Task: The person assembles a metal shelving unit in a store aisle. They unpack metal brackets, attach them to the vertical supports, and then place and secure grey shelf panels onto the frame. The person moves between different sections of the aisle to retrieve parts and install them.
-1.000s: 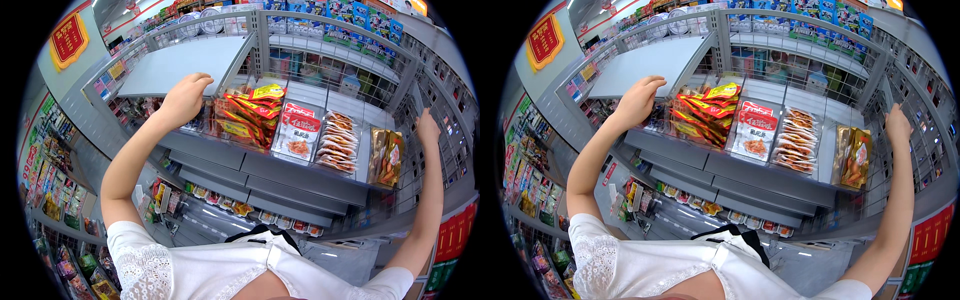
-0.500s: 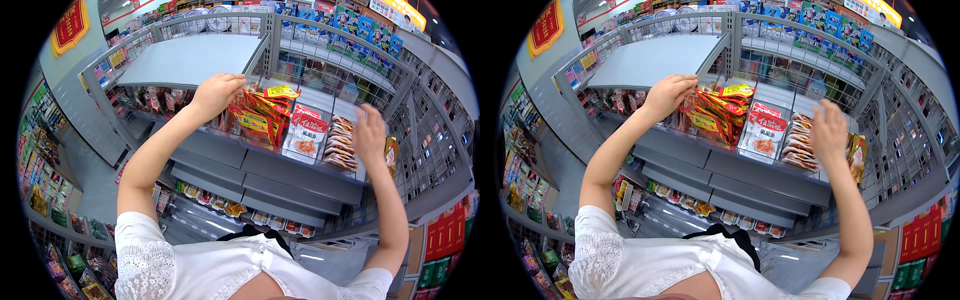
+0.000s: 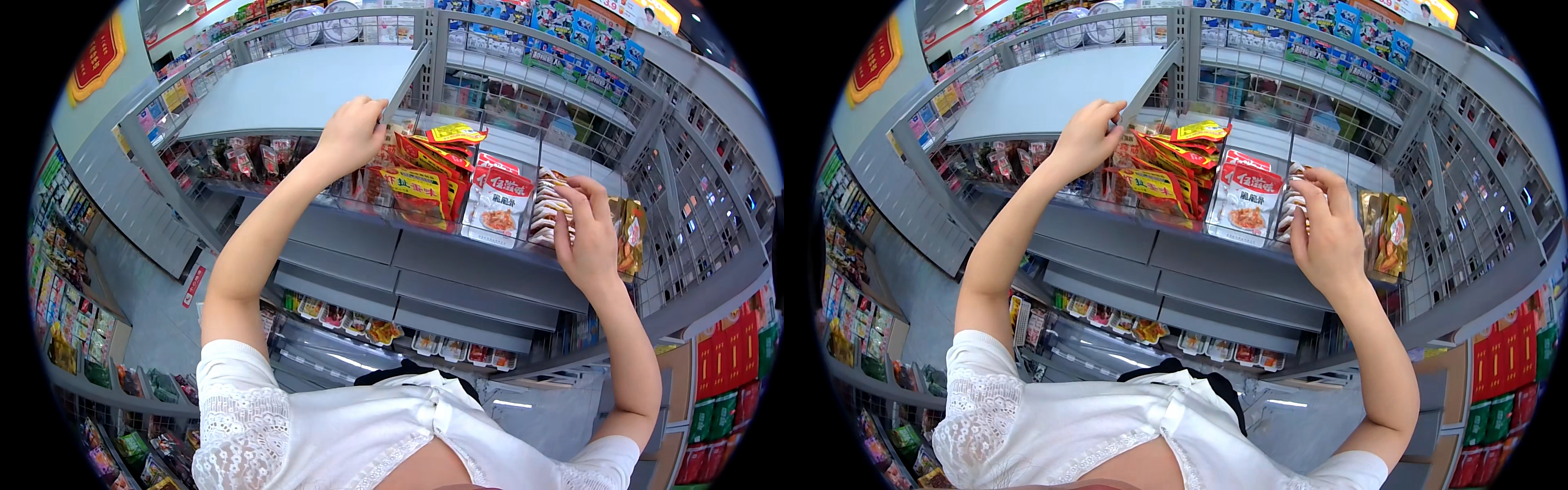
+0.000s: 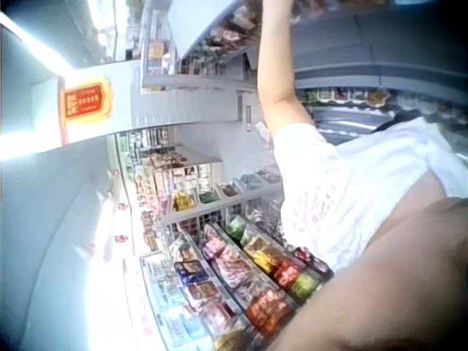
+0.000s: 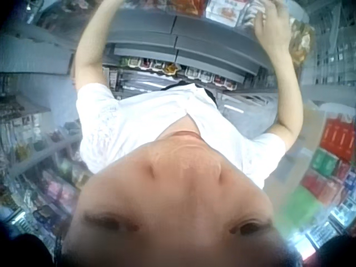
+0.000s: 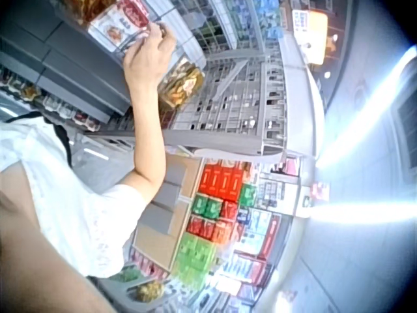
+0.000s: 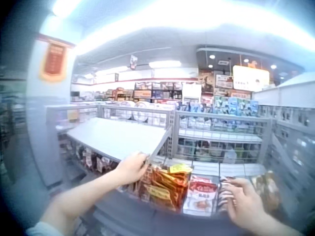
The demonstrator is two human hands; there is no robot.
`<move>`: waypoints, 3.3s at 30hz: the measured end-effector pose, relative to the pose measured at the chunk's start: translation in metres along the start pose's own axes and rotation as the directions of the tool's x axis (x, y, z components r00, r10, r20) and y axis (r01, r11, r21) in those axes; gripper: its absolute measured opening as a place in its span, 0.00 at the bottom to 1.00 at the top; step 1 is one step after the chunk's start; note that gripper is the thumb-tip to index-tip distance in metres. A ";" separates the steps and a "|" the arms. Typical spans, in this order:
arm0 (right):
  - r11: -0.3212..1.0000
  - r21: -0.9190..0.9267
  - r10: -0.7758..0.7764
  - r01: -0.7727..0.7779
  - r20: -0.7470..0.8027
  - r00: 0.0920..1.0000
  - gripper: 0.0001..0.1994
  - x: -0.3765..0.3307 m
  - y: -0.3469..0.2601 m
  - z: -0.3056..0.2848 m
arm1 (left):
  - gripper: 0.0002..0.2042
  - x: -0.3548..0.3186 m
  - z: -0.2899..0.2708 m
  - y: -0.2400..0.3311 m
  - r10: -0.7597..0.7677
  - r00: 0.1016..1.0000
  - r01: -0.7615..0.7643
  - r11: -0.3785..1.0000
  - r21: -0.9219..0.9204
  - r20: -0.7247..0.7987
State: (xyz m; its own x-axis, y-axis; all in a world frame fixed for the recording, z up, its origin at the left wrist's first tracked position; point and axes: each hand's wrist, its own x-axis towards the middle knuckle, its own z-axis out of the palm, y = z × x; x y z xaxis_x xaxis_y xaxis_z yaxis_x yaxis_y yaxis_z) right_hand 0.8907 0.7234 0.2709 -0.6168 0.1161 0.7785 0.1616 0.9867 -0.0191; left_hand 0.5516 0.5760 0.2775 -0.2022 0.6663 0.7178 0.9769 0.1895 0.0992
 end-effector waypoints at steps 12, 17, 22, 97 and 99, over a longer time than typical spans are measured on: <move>0.982 0.131 0.139 -0.132 -0.039 0.990 0.19 -0.039 -0.012 -0.029 | 0.12 0.012 -0.001 0.016 0.067 0.976 -0.120 0.960 0.254 0.209; 0.941 0.202 0.284 -0.271 -0.035 0.958 0.19 -0.061 0.001 -0.027 | 0.15 0.058 0.009 0.025 0.074 0.991 -0.101 0.959 0.263 0.111; 0.870 0.302 0.402 -0.389 0.018 0.915 0.17 -0.080 -0.007 -0.012 | 0.22 0.108 0.051 -0.005 -0.041 0.950 -0.060 0.949 0.308 0.310; -0.417 -0.224 0.842 -0.881 0.270 -0.467 0.14 -0.909 0.200 -0.416 | 0.12 -0.345 0.525 0.747 0.225 -0.238 0.354 0.926 -0.131 0.945; -0.407 -0.253 0.811 -0.878 0.342 -0.475 0.14 -0.957 0.224 -0.425 | 0.07 -0.333 0.537 0.762 0.088 -0.354 0.635 0.753 0.170 0.931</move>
State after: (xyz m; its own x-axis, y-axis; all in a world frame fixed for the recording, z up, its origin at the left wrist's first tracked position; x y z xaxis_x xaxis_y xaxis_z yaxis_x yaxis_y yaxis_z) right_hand 1.8447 0.7853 -0.2116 0.1606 0.7840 -0.5996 0.6704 -0.5325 -0.5167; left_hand 1.3254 0.8853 -0.2561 0.0923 0.4525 -0.8870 0.5957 0.6886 0.4133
